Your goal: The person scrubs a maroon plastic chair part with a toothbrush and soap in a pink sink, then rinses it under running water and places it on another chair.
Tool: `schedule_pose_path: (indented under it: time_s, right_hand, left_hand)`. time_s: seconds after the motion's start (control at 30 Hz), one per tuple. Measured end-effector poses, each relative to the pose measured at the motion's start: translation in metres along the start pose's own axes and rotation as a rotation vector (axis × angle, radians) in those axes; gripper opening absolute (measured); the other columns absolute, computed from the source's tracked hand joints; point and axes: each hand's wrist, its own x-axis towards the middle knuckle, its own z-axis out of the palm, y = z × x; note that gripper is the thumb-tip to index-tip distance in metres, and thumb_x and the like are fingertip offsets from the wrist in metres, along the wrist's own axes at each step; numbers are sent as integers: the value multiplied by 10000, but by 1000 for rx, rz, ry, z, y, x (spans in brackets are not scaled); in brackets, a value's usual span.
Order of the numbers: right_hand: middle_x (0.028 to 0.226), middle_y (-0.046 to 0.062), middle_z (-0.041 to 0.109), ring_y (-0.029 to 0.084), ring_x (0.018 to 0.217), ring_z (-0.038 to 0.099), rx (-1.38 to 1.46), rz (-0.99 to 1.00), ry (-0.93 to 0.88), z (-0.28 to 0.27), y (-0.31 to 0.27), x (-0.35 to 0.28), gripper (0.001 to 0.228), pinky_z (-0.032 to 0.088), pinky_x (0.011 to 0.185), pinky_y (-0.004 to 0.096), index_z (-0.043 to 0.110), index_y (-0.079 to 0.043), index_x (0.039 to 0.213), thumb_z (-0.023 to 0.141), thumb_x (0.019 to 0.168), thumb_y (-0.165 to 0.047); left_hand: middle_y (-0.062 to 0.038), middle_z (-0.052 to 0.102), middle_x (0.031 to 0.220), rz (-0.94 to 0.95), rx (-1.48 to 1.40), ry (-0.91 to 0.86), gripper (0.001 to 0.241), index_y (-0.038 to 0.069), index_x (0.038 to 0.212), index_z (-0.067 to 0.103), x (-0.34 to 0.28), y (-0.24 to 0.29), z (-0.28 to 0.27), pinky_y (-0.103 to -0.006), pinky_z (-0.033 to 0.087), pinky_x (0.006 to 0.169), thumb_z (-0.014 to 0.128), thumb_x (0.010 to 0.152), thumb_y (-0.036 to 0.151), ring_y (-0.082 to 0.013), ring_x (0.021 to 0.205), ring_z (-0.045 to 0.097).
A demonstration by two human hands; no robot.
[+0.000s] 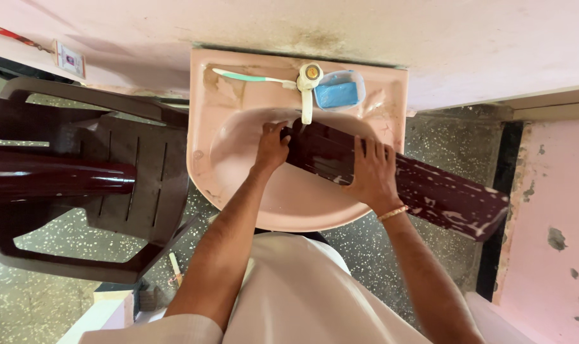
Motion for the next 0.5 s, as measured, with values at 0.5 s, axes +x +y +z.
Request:
schedule_pose_path:
  time_s: [0.5]
  right_hand:
    - [1374,210,516,341,1284,494,34,48,78,-45,27,-37,1153,364,1111,491,465,27,1447,920,499,-448]
  left_hand:
    - [-50,615,752,-522,-828,-364,353,-4,955,677,21,12,28,-329,431,549,663,1019,343,-165,628,535]
